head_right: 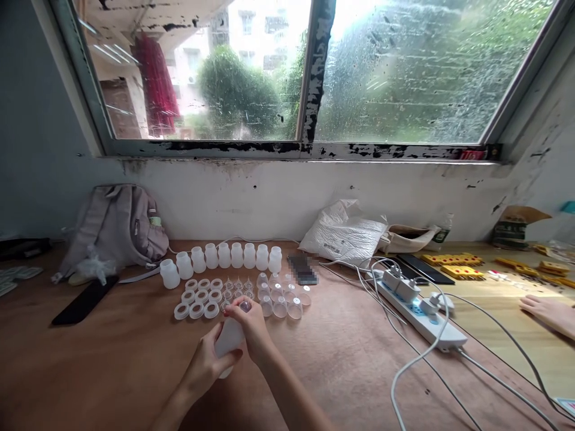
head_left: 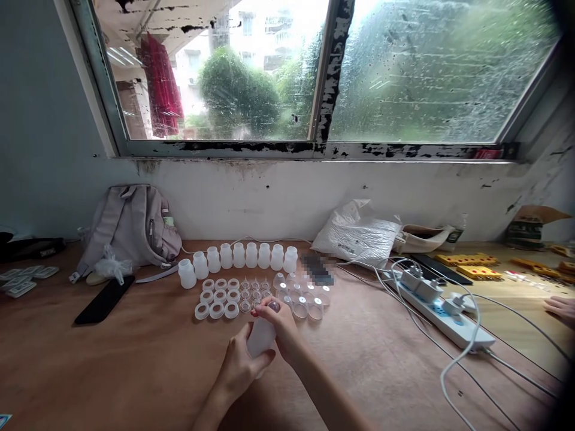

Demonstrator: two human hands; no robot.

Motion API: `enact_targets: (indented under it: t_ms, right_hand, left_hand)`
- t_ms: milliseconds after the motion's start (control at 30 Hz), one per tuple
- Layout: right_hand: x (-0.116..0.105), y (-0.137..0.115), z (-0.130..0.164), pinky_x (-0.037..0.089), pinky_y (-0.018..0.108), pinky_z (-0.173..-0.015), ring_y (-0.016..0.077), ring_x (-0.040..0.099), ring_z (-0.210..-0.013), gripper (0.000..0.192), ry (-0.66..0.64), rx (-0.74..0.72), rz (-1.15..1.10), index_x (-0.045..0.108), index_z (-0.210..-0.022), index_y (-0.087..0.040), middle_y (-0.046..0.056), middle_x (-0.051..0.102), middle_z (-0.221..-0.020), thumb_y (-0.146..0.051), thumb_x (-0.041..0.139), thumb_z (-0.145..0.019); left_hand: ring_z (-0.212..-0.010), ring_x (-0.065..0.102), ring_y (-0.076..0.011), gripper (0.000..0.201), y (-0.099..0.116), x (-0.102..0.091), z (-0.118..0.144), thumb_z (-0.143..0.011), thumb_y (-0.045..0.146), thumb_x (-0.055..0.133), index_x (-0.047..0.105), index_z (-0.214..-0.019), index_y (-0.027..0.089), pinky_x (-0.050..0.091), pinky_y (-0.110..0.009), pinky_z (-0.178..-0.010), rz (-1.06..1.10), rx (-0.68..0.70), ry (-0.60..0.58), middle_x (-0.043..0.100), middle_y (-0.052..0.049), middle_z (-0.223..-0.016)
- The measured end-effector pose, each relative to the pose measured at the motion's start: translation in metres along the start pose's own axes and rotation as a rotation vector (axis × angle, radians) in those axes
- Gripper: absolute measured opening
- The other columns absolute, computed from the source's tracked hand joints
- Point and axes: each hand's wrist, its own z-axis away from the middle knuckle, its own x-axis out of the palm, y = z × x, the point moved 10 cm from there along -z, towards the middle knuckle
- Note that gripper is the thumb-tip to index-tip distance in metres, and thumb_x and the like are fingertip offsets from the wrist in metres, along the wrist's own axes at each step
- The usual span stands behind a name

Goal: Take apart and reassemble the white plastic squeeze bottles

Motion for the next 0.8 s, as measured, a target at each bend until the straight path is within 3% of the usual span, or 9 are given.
enact_targets:
  t_ms: [67, 133, 200, 267, 367, 433, 567, 800]
  right_hand:
    - [0.011, -0.009, 0.003, 0.042, 0.025, -0.058, 0.0167, 0.058, -0.067, 0.02, -0.085, -0.009, -0.04, 0.053, -0.063, -0.018, 0.001, 0.061, -0.064, -0.03, 0.068, -0.06]
    - [0.027, -0.014, 0.004, 0.043, 0.028, -0.065, 0.0186, 0.058, -0.075, 0.022, -0.261, 0.01, -0.114, 0.056, -0.069, -0.019, 0.002, 0.061, -0.068, -0.034, 0.068, -0.059]
    - [0.038, -0.009, 0.004, 0.043, 0.032, -0.07, 0.0207, 0.057, -0.082, 0.038, -0.437, 0.071, -0.161, 0.058, -0.086, -0.019, 0.005, 0.062, -0.08, -0.038, 0.069, -0.055]
    - [0.031, 0.002, -0.003, 0.043, 0.033, -0.071, 0.0209, 0.057, -0.084, 0.055, -0.462, 0.112, -0.131, 0.055, -0.1, -0.021, 0.006, 0.061, -0.091, -0.035, 0.073, -0.049]
    - [-0.004, 0.015, -0.022, 0.042, 0.028, -0.069, 0.0168, 0.056, -0.079, 0.044, -0.261, 0.053, -0.035, 0.057, -0.094, -0.022, 0.003, 0.06, -0.089, -0.028, 0.072, -0.054]
    - [-0.014, 0.019, -0.026, 0.042, 0.027, -0.065, 0.0147, 0.056, -0.072, 0.033, -0.212, 0.037, -0.046, 0.058, -0.092, -0.021, 0.003, 0.059, -0.084, -0.034, 0.066, -0.063]
    - [-0.011, 0.02, -0.025, 0.04, 0.024, -0.056, 0.0124, 0.052, -0.063, 0.033, -0.238, 0.048, -0.099, 0.058, -0.088, -0.021, 0.002, 0.057, -0.079, -0.044, 0.063, -0.065]
    - [-0.006, 0.027, -0.019, 0.04, 0.023, -0.055, 0.0133, 0.052, -0.066, 0.032, -0.274, 0.089, -0.06, 0.057, -0.087, -0.021, 0.001, 0.058, -0.081, -0.031, 0.069, -0.059]
  left_hand:
    - [-0.054, 0.046, -0.0113, 0.028, -0.006, 0.011, 0.002, -0.059, 0.03, 0.062, 0.052, -0.081, 0.014, 0.029, -0.02, -0.044, 0.206, -0.055, -0.08, 0.05, -0.001, -0.065]
    - [-0.046, 0.046, -0.0095, 0.034, -0.018, 0.03, 0.008, -0.062, 0.039, 0.055, 0.052, -0.084, 0.013, 0.023, -0.019, -0.037, 0.5, -0.169, -0.2, 0.05, -0.001, -0.064]
    - [-0.039, 0.044, -0.008, 0.04, -0.023, 0.045, 0.016, -0.064, 0.046, 0.048, 0.052, -0.086, 0.012, 0.016, -0.017, -0.032, 0.772, -0.243, -0.283, 0.048, -0.001, -0.061]
    - [-0.036, 0.043, -0.0074, 0.044, -0.018, 0.045, 0.019, -0.061, 0.047, 0.05, 0.052, -0.088, 0.013, 0.014, -0.017, -0.029, 0.91, -0.199, -0.303, 0.046, 0.0, -0.059]
    - [-0.036, 0.044, -0.0078, 0.046, -0.011, 0.032, 0.018, -0.059, 0.046, 0.054, 0.051, -0.092, 0.013, 0.016, -0.018, -0.03, 0.894, -0.128, -0.262, 0.048, 0.0, -0.06]
    - [-0.04, 0.047, -0.0077, 0.044, -0.019, 0.021, 0.014, -0.064, 0.043, 0.053, 0.05, -0.095, 0.013, 0.017, -0.018, -0.032, 0.82, -0.169, -0.166, 0.051, -0.002, -0.065]
    - [-0.045, 0.048, -0.008, 0.038, -0.043, 0.01, 0.009, -0.071, 0.04, 0.052, 0.048, -0.096, 0.012, 0.019, -0.017, -0.032, 0.669, -0.276, -0.034, 0.052, -0.002, -0.069]
    - [-0.046, 0.049, -0.0081, 0.037, -0.056, 0.011, 0.008, -0.07, 0.043, 0.053, 0.049, -0.09, 0.012, 0.021, -0.016, -0.032, 0.617, -0.302, -0.028, 0.053, -0.001, -0.069]
